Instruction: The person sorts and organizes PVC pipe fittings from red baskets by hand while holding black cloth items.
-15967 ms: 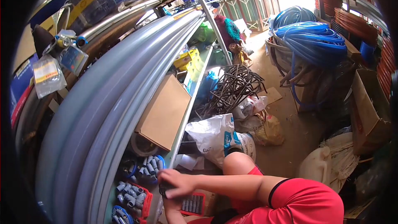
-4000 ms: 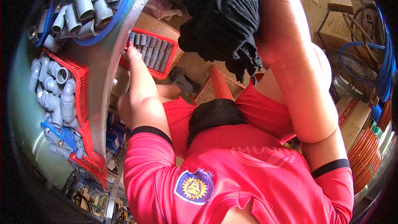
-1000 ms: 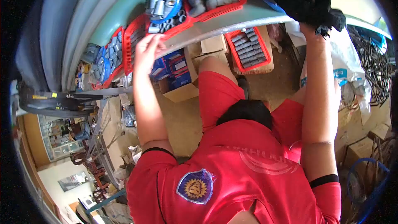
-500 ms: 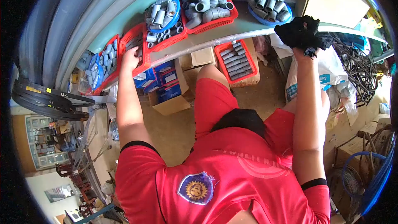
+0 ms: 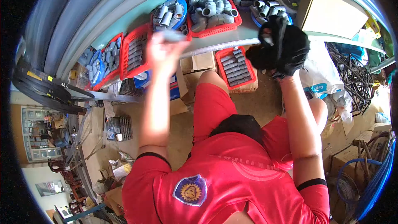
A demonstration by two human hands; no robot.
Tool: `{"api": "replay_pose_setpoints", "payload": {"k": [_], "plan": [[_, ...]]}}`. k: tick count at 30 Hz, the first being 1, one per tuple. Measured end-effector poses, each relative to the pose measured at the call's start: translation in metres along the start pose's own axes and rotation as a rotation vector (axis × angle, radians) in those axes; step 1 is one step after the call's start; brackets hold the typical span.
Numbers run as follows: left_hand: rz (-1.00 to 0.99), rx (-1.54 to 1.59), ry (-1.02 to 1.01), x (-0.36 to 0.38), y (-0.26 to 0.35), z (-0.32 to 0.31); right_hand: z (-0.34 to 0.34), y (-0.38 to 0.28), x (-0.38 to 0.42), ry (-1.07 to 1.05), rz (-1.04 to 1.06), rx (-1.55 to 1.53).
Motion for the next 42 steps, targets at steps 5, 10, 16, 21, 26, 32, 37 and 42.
{"api": "replay_pose_setpoints", "payload": {"k": [5, 10, 16, 21, 26, 32, 37, 42], "plan": [[-0.324, -0.415, -0.276, -0.004, 0.015, -0.172, -0.065, -0.028, 0.044, -0.069, -0.315, -1.714], [-0.387, -0.365, -0.529, -0.019, 0.04, -0.19, -0.039, 0.025, 0.044, -0.029, -0.143, -1.077], [-0.511, -0.343, -0.563, -0.035, 0.057, -0.216, -0.006, 0.06, 0.047, 0.264, -0.473, -1.277], [-0.45, -0.165, -0.601, -0.034, 0.063, -0.251, -0.001, 0.09, 0.056, 0.228, -0.543, -1.453], [-0.365, -0.032, -0.454, -0.051, 0.05, -0.255, -0.002, 0.091, 0.06, 0.113, -0.518, -1.653], [-0.192, 0.06, -0.293, -0.06, 0.031, -0.251, -0.008, 0.06, 0.047, 0.099, -0.136, -0.972], [-0.148, 0.238, -0.361, -0.044, 0.025, -0.251, 0.005, 0.05, 0.041, 0.198, -0.224, -0.615], [-0.217, 0.144, -0.257, -0.019, 0.034, -0.251, -0.016, 0.064, 0.044, 0.33, -0.42, -1.145]]}}
Point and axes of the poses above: each hand's wrist, its own x-axis away from the middle knuckle, its own z-axis out of the back of the hand, y = z × x, the point moved 4 cm from there along -x, towards the middle knuckle, and after that the axes turned 15 degrees about -y, right-handed, at the moved point
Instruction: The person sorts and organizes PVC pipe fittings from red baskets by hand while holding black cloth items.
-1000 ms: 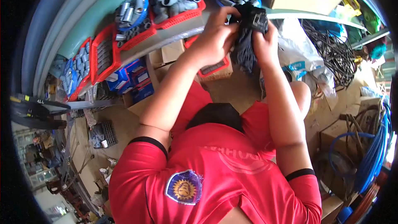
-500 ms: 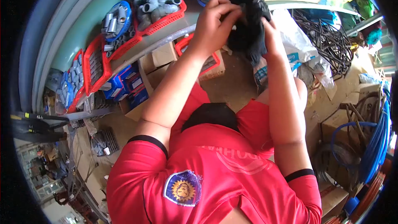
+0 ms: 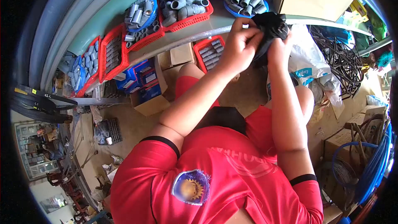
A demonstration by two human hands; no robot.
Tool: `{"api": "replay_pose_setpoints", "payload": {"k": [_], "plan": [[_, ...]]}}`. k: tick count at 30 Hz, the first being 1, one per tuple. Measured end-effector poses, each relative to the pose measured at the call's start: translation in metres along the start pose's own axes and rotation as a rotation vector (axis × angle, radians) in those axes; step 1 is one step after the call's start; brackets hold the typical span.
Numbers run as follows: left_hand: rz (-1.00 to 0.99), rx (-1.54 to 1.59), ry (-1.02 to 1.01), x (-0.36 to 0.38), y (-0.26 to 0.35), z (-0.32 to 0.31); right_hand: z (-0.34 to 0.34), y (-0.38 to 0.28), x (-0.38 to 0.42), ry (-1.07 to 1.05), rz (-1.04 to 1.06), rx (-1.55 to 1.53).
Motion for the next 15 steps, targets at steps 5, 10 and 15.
{"api": "replay_pose_setpoints", "payload": {"k": [5, 10, 15], "plan": [[0.066, -0.078, 0.001, 0.005, -0.021, 0.004, -0.008, 0.016, -0.009, -0.16, -0.209, -0.171], [0.019, -0.021, -0.038, -0.001, -0.015, 0.03, -0.023, 0.011, -0.004, -0.293, -0.017, 0.023], [-0.012, -0.055, -0.126, 0.007, -0.001, 0.024, -0.023, 0.001, 0.011, -0.142, -0.017, -0.094]]}}
Point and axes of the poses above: each hand's wrist, its own x-axis away from the middle knuckle, its own z-axis out of the back of the hand, y = z × x, the point moved 4 cm from there along -x, towards the middle knuckle, and after that the axes turned 15 degrees about -y, right-handed, at the moved point
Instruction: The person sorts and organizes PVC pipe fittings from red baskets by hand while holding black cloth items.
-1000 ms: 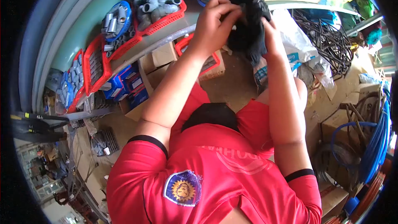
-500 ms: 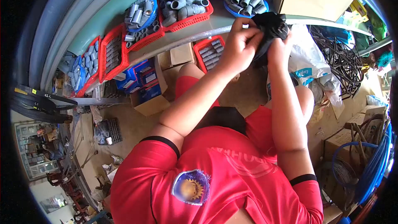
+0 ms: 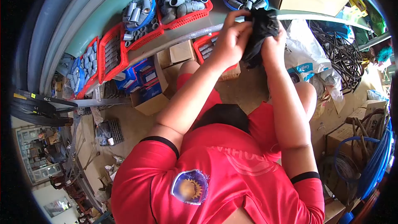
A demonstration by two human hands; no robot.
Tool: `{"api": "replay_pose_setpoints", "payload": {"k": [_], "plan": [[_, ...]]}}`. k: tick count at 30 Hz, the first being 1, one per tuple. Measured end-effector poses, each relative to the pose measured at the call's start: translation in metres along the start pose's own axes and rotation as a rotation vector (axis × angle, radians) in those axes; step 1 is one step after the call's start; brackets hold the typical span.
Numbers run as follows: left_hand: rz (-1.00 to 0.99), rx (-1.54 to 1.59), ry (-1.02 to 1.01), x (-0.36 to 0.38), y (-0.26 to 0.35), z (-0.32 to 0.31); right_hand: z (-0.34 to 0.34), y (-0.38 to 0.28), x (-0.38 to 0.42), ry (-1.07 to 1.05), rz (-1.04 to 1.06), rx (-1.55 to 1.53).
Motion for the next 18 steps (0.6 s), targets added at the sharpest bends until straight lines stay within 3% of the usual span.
{"api": "replay_pose_setpoints", "payload": {"k": [1, 4, 7, 8, 10, 12, 14, 18], "plan": [[-0.023, -0.047, -0.007, 0.002, 0.001, -0.007, -0.001, -0.003, 0.001, 0.061, -0.06, -0.179], [-0.063, -0.058, 0.056, 0.004, -0.006, -0.022, 0.012, 0.016, 0.002, 0.247, -0.184, -0.211], [0.013, 0.09, 0.122, 0.004, -0.021, -0.029, 0.013, 0.007, 0.001, 0.143, -0.206, -0.207], [-0.043, 0.068, 0.166, 0.005, -0.023, -0.025, 0.019, 0.011, -0.005, -0.019, -0.256, 0.022], [0.342, 0.506, 0.178, 0.007, -0.041, -0.015, 0.014, 0.01, -0.004, -0.093, -0.17, 0.218], [0.421, 0.807, 0.184, 0.008, -0.054, -0.013, 0.01, 0.013, -0.003, -0.3, -0.067, 0.358], [0.5, 0.889, 0.084, 0.009, -0.045, -0.011, 0.006, 0.003, -0.002, -0.321, -0.048, 0.449], [0.414, 0.946, -0.003, 0.009, -0.066, -0.028, 0.011, 0.003, -0.007, -0.087, -0.003, 0.544]]}}
Point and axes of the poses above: each hand's wrist, its own x-axis away from the middle knuckle, its own z-axis out of the back of the hand, y = z × x, the point moved 4 cm from there along -x, towards the middle knuckle, and after that the axes turned 15 degrees about -y, right-handed, at the moved point
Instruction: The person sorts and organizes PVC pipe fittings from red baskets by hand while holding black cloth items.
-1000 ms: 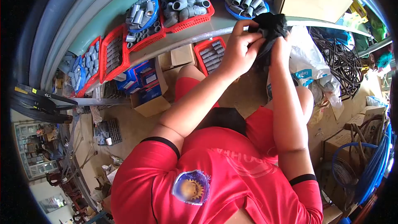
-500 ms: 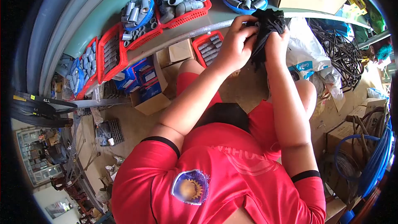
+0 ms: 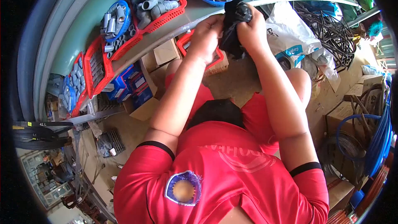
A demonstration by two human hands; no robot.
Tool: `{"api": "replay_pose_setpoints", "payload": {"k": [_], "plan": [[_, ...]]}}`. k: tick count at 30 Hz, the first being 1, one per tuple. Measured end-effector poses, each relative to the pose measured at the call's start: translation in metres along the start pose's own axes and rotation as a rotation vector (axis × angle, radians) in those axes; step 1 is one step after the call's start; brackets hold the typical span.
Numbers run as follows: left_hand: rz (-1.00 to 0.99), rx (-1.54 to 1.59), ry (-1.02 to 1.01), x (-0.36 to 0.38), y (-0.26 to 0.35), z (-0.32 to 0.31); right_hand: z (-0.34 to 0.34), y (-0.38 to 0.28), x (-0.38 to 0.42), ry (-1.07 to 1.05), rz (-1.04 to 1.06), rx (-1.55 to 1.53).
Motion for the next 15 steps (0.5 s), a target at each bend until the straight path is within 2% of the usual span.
{"api": "replay_pose_setpoints", "payload": {"k": [1, 3, 4, 5, 6, 8, 9, 10, 13, 15], "plan": [[-0.033, -0.03, 0.0, -0.003, -0.008, -0.006, 0.005, -0.005, 0.001, 0.043, -0.061, -0.093], [-0.046, -0.001, -0.059, -0.006, -0.014, -0.017, -0.001, 0.013, 0.001, 0.036, -0.119, -0.598], [-0.104, 0.231, 0.006, -0.006, -0.022, -0.026, -0.004, 0.013, -0.003, 0.029, -0.141, -0.85], [-0.101, 0.395, 0.001, -0.004, -0.026, -0.033, -0.006, 0.009, -0.001, 0.03, -0.127, -0.903], [-0.096, 0.56, -0.004, -0.002, -0.029, -0.037, -0.005, 0.007, -0.006, -0.044, 0.009, -0.717], [-0.04, 0.774, 0.016, -0.006, -0.052, -0.024, -0.008, 0.009, -0.002, -0.114, 0.142, -0.362], [0.021, 0.8, 0.047, -0.001, -0.05, -0.028, -0.004, -0.019, 0.001, -0.157, 0.187, -0.085], [0.084, 0.826, 0.083, 0.007, -0.047, -0.033, -0.005, -0.026, 0.001, -0.207, 0.224, -0.036], [0.102, 0.893, -0.018, 0.009, -0.048, -0.037, -0.007, -0.017, 0.001, -0.126, 0.162, 0.073], [0.065, 0.776, 0.009, 0.009, -0.054, -0.031, -0.004, -0.006, -0.001, -0.037, 0.086, 0.063]]}}
Point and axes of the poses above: each hand's wrist, its own x-axis away from the middle knuckle, its own z-axis out of the back of the hand, y = z × x, the point moved 4 cm from there along -x, towards the middle knuckle, and after that the axes turned 15 degrees about -y, right-handed, at the moved point
